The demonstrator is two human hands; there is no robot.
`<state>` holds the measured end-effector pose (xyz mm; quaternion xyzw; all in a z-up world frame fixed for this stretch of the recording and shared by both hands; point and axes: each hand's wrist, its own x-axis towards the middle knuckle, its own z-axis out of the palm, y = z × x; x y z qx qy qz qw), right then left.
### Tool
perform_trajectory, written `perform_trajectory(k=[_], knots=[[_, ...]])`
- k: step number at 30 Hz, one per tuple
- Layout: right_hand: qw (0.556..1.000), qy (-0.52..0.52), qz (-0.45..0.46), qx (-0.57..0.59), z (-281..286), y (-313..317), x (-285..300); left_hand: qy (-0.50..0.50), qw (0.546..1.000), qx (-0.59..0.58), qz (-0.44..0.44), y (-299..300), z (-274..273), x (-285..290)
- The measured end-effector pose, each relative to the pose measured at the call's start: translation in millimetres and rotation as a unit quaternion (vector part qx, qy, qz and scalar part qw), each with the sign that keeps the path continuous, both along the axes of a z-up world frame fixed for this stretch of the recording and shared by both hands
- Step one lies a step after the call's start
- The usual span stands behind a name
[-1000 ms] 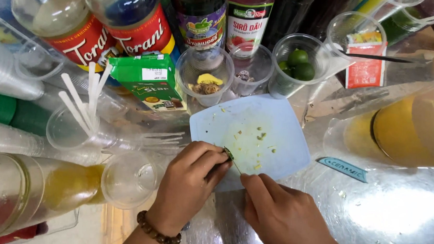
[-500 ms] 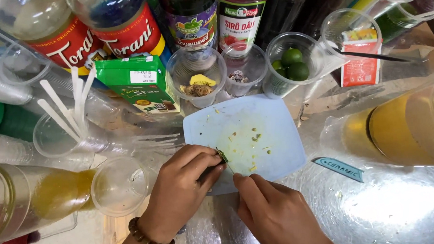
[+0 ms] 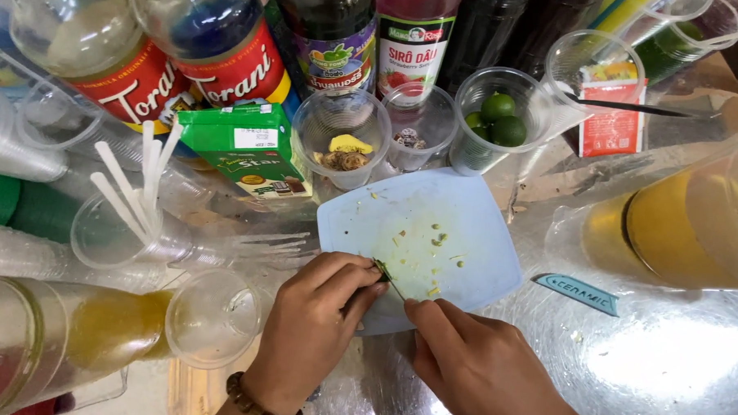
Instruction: The person prepares a drink by shaking a bottle containing a yellow liquid and ice. They then cut a lime on a cutting board, remove the seeds by hand, and place the lime pieces into the bottle before shaking it again.
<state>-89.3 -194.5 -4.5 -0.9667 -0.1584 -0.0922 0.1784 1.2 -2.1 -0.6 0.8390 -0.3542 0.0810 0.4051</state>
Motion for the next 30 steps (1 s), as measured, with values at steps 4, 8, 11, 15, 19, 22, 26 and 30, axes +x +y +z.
perform_trajectory(k=[4, 8, 11, 15, 19, 22, 26, 30], knots=[[1.0, -0.007, -0.018, 0.019, -4, 10, 8, -0.003, 1.0, -0.004, -0.008, 1, 0, 0], [0.998, -0.004, -0.026, 0.056, -1, 11, 10, 0.003, 1.0, -0.004, -0.011, 0, 0, 0], [0.999, 0.001, -0.017, 0.043, 4, 7, 5, 0.006, 1.0, 0.001, -0.009, 0, 2, 0], [0.998, 0.018, -0.011, 0.066, 6, 7, 3, -0.003, 1.0, -0.002, -0.005, 2, 0, 0], [0.998, 0.005, -0.026, 0.057, -2, 14, 10, 0.011, 1.0, -0.002, -0.009, 4, -2, -1], [0.999, -0.013, -0.013, 0.042, -3, 13, 10, 0.003, 1.0, 0.002, -0.001, 3, -2, 0], [0.998, 0.018, -0.017, 0.059, 2, 10, -2, 0.001, 1.0, 0.007, -0.01, 5, -1, 0], [0.997, 0.021, -0.04, 0.06, -4, 12, -1, 0.002, 1.0, -0.003, -0.02, 6, -3, 3]])
